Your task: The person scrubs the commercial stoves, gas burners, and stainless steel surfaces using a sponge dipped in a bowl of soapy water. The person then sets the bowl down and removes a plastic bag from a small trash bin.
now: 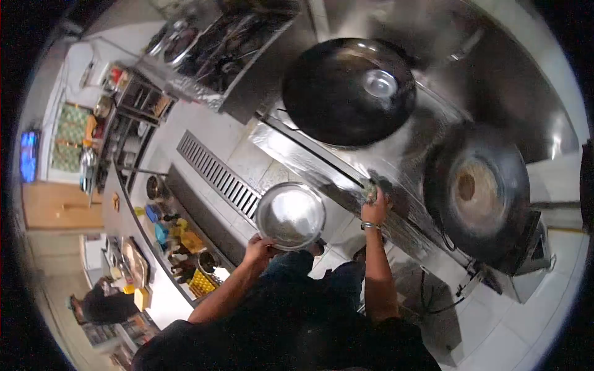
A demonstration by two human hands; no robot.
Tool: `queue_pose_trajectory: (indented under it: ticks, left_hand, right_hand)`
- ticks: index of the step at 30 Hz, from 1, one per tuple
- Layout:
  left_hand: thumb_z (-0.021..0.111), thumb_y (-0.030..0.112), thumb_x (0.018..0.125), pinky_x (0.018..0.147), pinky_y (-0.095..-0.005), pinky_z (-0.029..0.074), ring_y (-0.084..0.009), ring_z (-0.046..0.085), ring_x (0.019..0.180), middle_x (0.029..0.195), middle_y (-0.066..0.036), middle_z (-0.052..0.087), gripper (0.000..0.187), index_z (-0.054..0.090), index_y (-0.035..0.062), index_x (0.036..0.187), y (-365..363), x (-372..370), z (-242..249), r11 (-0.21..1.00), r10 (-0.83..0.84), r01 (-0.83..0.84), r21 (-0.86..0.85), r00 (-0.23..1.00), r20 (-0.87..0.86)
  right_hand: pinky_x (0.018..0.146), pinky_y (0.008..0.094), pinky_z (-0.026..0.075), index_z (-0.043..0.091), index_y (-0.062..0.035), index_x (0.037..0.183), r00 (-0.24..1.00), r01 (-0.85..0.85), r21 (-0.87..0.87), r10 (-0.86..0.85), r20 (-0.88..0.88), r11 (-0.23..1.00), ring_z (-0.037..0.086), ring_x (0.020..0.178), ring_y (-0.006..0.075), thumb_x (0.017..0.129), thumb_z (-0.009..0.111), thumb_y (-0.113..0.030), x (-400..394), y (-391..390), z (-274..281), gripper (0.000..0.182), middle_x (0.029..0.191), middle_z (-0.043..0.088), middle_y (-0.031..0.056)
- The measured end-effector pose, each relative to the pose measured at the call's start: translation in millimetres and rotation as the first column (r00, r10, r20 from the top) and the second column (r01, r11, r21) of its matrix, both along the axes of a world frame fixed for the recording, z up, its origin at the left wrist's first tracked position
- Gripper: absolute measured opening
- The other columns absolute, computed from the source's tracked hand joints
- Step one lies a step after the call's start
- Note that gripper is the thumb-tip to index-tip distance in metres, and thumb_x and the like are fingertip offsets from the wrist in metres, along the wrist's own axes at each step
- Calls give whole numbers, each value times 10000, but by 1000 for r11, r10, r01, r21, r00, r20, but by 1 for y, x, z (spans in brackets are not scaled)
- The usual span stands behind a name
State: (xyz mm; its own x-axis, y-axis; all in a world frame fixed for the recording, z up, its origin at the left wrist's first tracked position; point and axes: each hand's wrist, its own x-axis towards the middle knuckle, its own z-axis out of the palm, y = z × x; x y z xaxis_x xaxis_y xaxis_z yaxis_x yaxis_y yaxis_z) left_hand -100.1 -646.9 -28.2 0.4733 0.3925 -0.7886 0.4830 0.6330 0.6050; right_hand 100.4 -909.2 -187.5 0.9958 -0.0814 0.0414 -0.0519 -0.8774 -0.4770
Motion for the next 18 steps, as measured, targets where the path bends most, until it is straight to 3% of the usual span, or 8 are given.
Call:
queue_pose_trajectory:
  ticks: [1, 7, 8, 9, 10, 12, 15, 18]
  left_hand:
    - [554, -17, 791, 672, -416, 574, -298, 635, 784, 909, -165, 604, 210, 513, -34, 996, 10, 2, -11, 1000, 26, -26, -10, 1000, 14]
    - [574, -15, 781, 508, -348, 540, -233, 620, 610, 762, -126, 598, 179, 510, -14, 948, 50, 21, -70, 993, -119, 121, -12, 986, 114]
    - [574, -15, 781, 508, -348, 540, -233, 620, 610, 762, -126, 598, 179, 510, -14, 948, 52, 22, -75, 989, -138, 144, -35, 981, 134]
    - [587, -17, 776, 497, -348, 537, -228, 611, 596, 741, -122, 587, 179, 509, -14, 937, 51, 26, -80, 985, -172, 175, -4, 975, 142]
    - [599, -19, 771, 486, -349, 534, -223, 602, 582, 721, -118, 576, 180, 508, -14, 926, 42, 41, -85, 977, -213, 211, 29, 965, 153]
    - [610, -23, 768, 475, -356, 529, -223, 607, 581, 699, -119, 573, 171, 510, -16, 906, 29, 68, -59, 976, -176, 197, -93, 964, 198]
    - [609, -28, 771, 499, -359, 535, -232, 599, 561, 705, -120, 580, 154, 494, -6, 870, 19, 88, -54, 971, -191, 214, -111, 963, 189]
    - [595, -32, 774, 516, -356, 539, -233, 605, 565, 735, -122, 594, 156, 496, -9, 892, -2, 106, -56, 961, -192, 216, -173, 971, 143]
  right_hand:
    - [894, 457, 433, 539, -109, 1219, 997, 65, 228, -75, 34, 972, 496, 1154, 318, 820, 610, -290, 5, 29, 26, 445, 1197, 562, 160]
    - [788, 466, 472, 513, -55, 1204, 881, -425, 267, 462, -96, 865, 566, 909, 419, 803, 561, -125, -17, 130, 130, 410, 1037, 580, 234]
    - [868, 497, 431, 490, -61, 1238, 807, -451, 256, 513, -293, 855, 530, 1040, 409, 802, 562, -146, -23, 141, 124, 451, 1167, 517, 271]
    - [982, 550, 332, 442, -71, 1297, 786, -613, 0, 610, -103, 790, 425, 1205, 404, 786, 596, -205, -31, 150, 117, 550, 1309, 420, 276]
    - [1053, 598, 199, 387, -110, 1354, 729, -679, -65, 661, -179, 731, 265, 1323, 425, 751, 644, -275, -31, 151, 138, 676, 1437, 262, 258]
    - [1053, 617, 216, 332, -244, 1396, 513, -783, 15, 659, -551, 622, 158, 1341, 494, 672, 725, -186, -26, 157, 161, 826, 1500, 71, 236]
    - [1034, 576, 302, 433, -219, 1330, 590, -723, -53, 576, -566, 688, 291, 1297, 466, 644, 731, -126, -15, 149, 103, 753, 1486, 172, 210]
    - [938, 420, 447, 512, -209, 1259, 647, -569, -10, 441, -622, 822, 447, 1217, 391, 682, 670, -53, 15, 119, 87, 618, 1387, 405, 146]
